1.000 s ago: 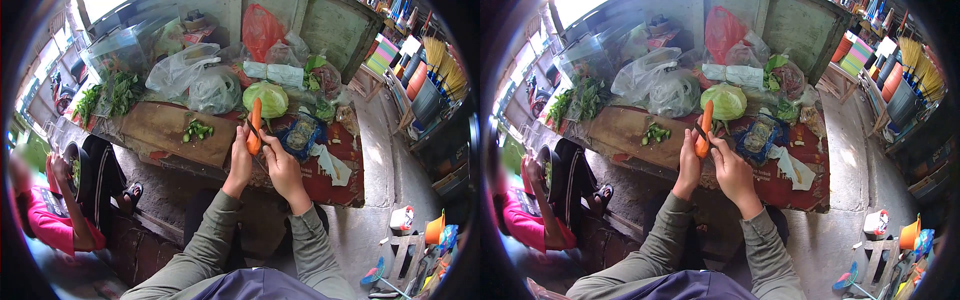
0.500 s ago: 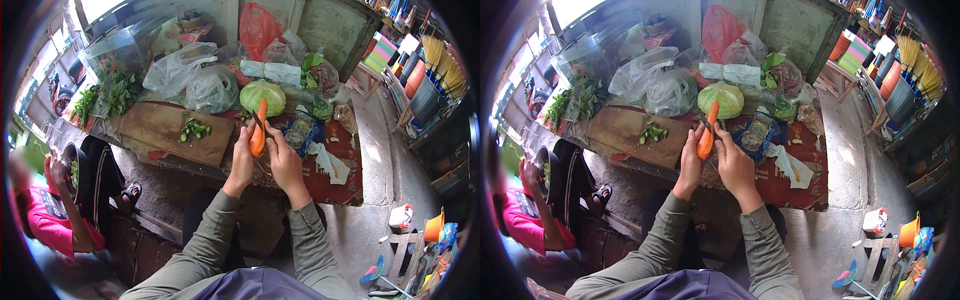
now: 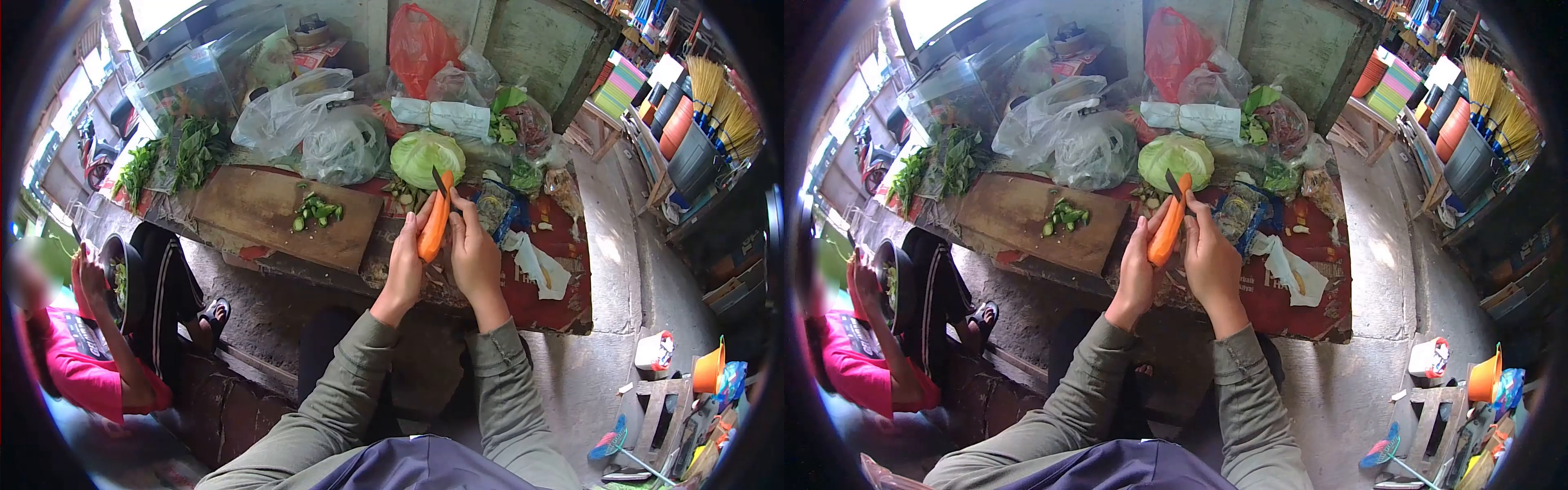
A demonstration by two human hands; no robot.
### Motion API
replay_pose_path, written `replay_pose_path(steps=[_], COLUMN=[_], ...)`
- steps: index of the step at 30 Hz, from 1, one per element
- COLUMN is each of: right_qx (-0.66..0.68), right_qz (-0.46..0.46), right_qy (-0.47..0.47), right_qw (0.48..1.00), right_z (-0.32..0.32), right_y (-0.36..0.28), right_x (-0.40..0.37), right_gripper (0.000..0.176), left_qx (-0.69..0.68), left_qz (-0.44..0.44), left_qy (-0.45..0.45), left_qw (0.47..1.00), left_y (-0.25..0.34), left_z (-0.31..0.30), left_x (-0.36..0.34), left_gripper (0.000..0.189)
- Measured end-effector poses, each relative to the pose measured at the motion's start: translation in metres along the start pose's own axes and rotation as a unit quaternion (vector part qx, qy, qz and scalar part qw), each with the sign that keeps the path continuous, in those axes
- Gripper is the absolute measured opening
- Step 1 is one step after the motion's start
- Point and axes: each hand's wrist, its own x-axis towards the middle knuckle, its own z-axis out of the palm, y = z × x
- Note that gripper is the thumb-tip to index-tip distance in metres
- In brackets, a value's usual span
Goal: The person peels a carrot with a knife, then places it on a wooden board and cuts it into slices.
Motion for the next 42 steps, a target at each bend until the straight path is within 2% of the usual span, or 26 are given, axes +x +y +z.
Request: replay_pose_path(steps=[5, 12, 14, 18, 20, 21, 23, 24, 30, 32, 36, 37, 38, 39, 40, 41, 42], right_qx=[0.008, 0.003, -0.022, -0.008, 0.018, 0.018, 0.108, 0.108, 0.122, 0.21, 0.23, 0.142, 0.053, 0.052, -0.026, -0.102, -0.101], right_qz=[0.048, 0.022, 0.047, 0.028, 0.082, 0.082, 0.091, 0.091, 0.083, 0.091, 0.091, 0.131, 0.169, 0.168, 0.135, 0.102, 0.101], right_qy=[-0.025, -0.002, -0.016, -0.009, -0.047, -0.046, -0.048, -0.048, -0.043, -0.065, -0.077, -0.078, -0.078, -0.079, -0.084, -0.088, -0.089], right_qw=[0.999, 1.0, 0.999, 1.0, 0.995, 0.995, 0.989, 0.989, 0.988, 0.971, 0.966, 0.978, 0.981, 0.981, 0.987, 0.986, 0.986], right_z=[-0.005, -0.004, -0.007, -0.005, -0.008, -0.008, -0.008, -0.008, -0.01, -0.006, -0.015, -0.023, -0.028, -0.027, -0.025, -0.024, -0.024], right_y=[-0.001, 0.003, -0.001, 0.017, 0.017, 0.017, 0.02, 0.021, 0.034, 0.057, 0.054, 0.04, 0.032, 0.034, 0.038, 0.04, 0.035], right_x=[0.003, 0.006, 0.006, 0.011, 0.013, 0.014, 0.015, 0.016, 0.021, 0.025, 0.023, 0.022, 0.02, 0.018, 0.016, 0.014, 0.012], right_gripper=[0.026, 0.027, 0.028, 0.033, 0.037, 0.037, 0.037, 0.037, 0.037, 0.039, 0.042, 0.043, 0.044, 0.044, 0.046, 0.047, 0.047], left_qx=[-0.013, -0.025, -0.02, -0.02, -0.033, -0.046, -0.033, -0.021, -0.058, -0.062, -0.082, -0.083, -0.099, -0.115, -0.136, -0.136, -0.135], left_qz=[-0.023, -0.058, -0.055, -0.047, -0.04, -0.033, -0.045, -0.057, -0.047, -0.048, -0.041, -0.041, -0.055, -0.069, -0.065, -0.064, -0.062], left_qy=[0.005, 0.0, -0.004, -0.01, -0.003, 0.005, -0.019, -0.042, -0.024, -0.037, -0.072, -0.071, -0.029, 0.014, 0.03, 0.032, 0.022], left_qw=[1.0, 0.998, 0.998, 0.999, 0.999, 0.998, 0.998, 0.997, 0.997, 0.996, 0.993, 0.993, 0.993, 0.991, 0.988, 0.988, 0.989], left_y=[0.003, 0.002, 0.001, -0.005, -0.004, -0.003, 0.001, 0.003, 0.005, 0.004, 0.001, 0.003, 0.006, 0.009, 0.006, 0.006, 0.006], left_z=[0.003, 0.001, 0.0, 0.001, 0.003, 0.004, -0.004, -0.006, 0.004, 0.001, -0.01, -0.009, -0.006, -0.005, -0.01, -0.014, -0.018], left_x=[-0.002, -0.002, -0.001, -0.001, 0.0, 0.0, -0.001, -0.001, -0.002, -0.002, 0.0, 0.001, 0.002, 0.003, 0.008, 0.01, 0.011], left_gripper=[0.059, 0.058, 0.059, 0.06, 0.061, 0.061, 0.061, 0.061, 0.061, 0.061, 0.06, 0.06, 0.058, 0.057, 0.055, 0.055, 0.055])
